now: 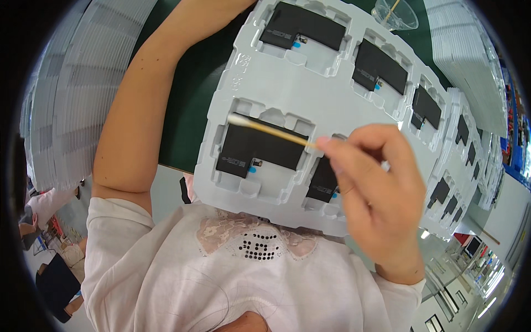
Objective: Cleaning and preparing small electronic or hardware components in a tray using a cotton swab and liquid.
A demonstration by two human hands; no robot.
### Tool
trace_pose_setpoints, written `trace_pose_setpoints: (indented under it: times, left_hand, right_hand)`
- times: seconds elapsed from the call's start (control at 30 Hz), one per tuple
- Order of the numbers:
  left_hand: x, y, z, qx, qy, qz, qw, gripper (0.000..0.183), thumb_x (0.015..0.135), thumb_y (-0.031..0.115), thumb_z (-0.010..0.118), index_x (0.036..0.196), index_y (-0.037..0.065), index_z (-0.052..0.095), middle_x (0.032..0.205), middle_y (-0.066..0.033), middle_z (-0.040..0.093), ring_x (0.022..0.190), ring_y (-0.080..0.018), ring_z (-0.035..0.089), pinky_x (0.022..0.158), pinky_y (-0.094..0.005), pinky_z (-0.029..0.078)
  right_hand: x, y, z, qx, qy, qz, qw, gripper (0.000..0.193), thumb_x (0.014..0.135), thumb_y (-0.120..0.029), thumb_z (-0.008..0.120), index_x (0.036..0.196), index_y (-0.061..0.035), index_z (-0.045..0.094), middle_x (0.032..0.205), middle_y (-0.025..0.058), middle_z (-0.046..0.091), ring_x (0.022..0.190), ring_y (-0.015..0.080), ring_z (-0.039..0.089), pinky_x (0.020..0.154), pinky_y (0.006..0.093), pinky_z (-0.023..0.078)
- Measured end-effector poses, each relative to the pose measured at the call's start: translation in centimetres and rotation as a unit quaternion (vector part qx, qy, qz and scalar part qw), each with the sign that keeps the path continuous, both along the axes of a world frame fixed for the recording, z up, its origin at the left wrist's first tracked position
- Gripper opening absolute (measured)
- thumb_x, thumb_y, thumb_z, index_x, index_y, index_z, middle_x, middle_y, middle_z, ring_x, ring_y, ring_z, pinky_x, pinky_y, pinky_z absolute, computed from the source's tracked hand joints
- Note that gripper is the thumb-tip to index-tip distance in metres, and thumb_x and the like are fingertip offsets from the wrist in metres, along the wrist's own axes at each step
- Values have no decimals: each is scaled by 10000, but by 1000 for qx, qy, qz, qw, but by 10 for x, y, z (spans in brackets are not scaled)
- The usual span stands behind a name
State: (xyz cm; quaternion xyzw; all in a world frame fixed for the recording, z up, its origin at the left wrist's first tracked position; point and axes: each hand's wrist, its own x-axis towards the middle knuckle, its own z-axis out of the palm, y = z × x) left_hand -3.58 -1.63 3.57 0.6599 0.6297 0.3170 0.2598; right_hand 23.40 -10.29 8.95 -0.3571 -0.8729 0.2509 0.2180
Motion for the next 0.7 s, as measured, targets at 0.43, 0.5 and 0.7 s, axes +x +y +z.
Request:
trace_pose_setpoints:
  times: [0.43, 0.5, 0.7]
  left_hand:
    - [-7, 5, -9, 58, 41, -10, 997, 343, 882, 135, 521, 1190, -1, 588, 976, -234, 636, 901, -347, 615, 791, -388, 476]
    - [-7, 3, -8, 32, 27, 4, 999, 349, 880, 139, 535, 1193, -7, 584, 938, -225, 640, 879, -345, 616, 778, -390, 477]
    - [-8, 6, -11, 49, 28, -8, 998, 336, 881, 143, 540, 1173, -16, 589, 925, -216, 647, 882, -341, 619, 778, -392, 478]
  right_hand:
    - [-7, -17, -17, -5, -23, -7, 1000, 310, 708, 145, 620, 980, 15, 691, 866, 89, 516, 683, 173, 513, 561, 266, 413]
    - [-7, -18, -16, -5, -24, 10, 1000, 320, 698, 144, 619, 979, 12, 692, 866, 88, 516, 686, 175, 515, 563, 267, 415]
    - [-9, -18, -18, 0, -22, 12, 1000, 342, 672, 140, 618, 979, 10, 694, 862, 87, 516, 697, 188, 515, 567, 271, 412]
